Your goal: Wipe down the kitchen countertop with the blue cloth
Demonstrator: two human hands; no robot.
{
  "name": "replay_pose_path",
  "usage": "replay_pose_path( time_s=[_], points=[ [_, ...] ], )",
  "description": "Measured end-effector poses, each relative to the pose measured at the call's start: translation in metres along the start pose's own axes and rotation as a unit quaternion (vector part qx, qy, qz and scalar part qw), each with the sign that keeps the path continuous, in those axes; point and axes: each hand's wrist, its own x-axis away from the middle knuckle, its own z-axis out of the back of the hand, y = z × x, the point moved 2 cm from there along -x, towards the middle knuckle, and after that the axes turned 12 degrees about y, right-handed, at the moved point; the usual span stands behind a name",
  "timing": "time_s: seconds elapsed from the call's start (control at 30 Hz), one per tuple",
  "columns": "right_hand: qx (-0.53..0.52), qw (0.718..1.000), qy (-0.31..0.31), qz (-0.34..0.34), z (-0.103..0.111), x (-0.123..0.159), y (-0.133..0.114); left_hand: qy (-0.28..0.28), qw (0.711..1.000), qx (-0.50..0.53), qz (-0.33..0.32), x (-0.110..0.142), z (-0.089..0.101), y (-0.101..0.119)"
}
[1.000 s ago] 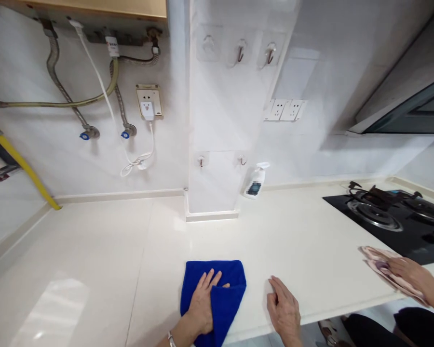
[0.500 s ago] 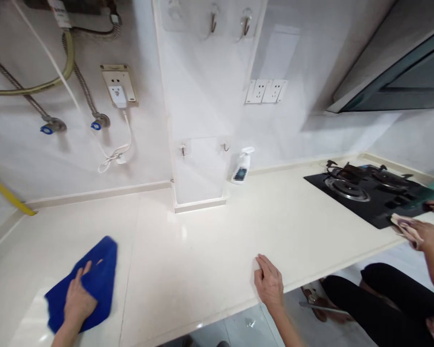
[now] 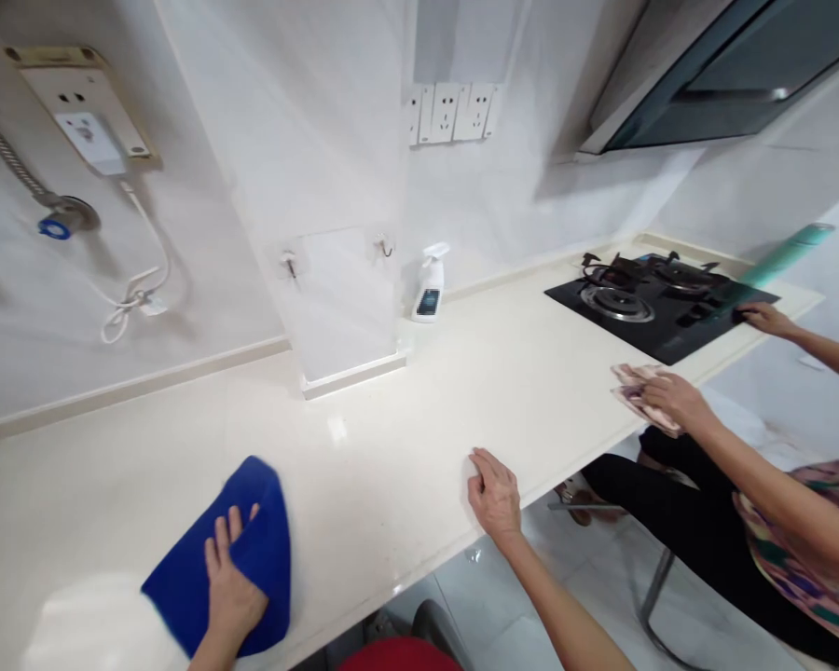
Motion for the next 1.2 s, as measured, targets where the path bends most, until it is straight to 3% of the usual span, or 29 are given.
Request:
replay_pose_path(
  time_s=[0.27, 0.43, 0.57, 0.83, 0.97, 1.07, 1.13, 1.2],
  points=[
    [-0.032, 0.998, -0.017, -0.044, 0.002, -0.006, -0.004, -0.048, 0.976, 0.151, -0.151, -0.039, -0.026, 0.16],
    [-0.024, 0.998, -0.033, -0.055, 0.001, -0.011, -0.007, -0.088, 0.956, 0.204, -0.192, -0.064, -0.041, 0.214],
    [-0.01, 0.996, -0.059, -0.068, 0.002, -0.017, -0.012, -0.066, 0.949, 0.233, -0.199, -0.076, -0.043, 0.22],
    [-0.035, 0.986, -0.112, -0.122, 0.007, -0.021, -0.017, -0.01, 0.945, 0.225, -0.237, -0.071, -0.038, 0.187],
    [-0.063, 0.975, -0.101, -0.189, 0.002, -0.028, -0.021, 0.023, 0.945, 0.239, -0.224, -0.066, -0.04, 0.178],
    [-0.083, 0.963, -0.072, -0.247, -0.002, -0.045, -0.033, 0.05, 0.919, 0.283, -0.269, -0.064, -0.041, 0.182],
    [-0.104, 0.957, -0.048, -0.267, 0.0, -0.061, -0.048, 0.014, 0.898, 0.295, -0.326, -0.064, -0.043, 0.191],
    [-0.131, 0.955, -0.023, -0.264, 0.007, -0.077, -0.07, -0.064, 0.891, 0.289, -0.345, -0.067, -0.044, 0.2]
  ],
)
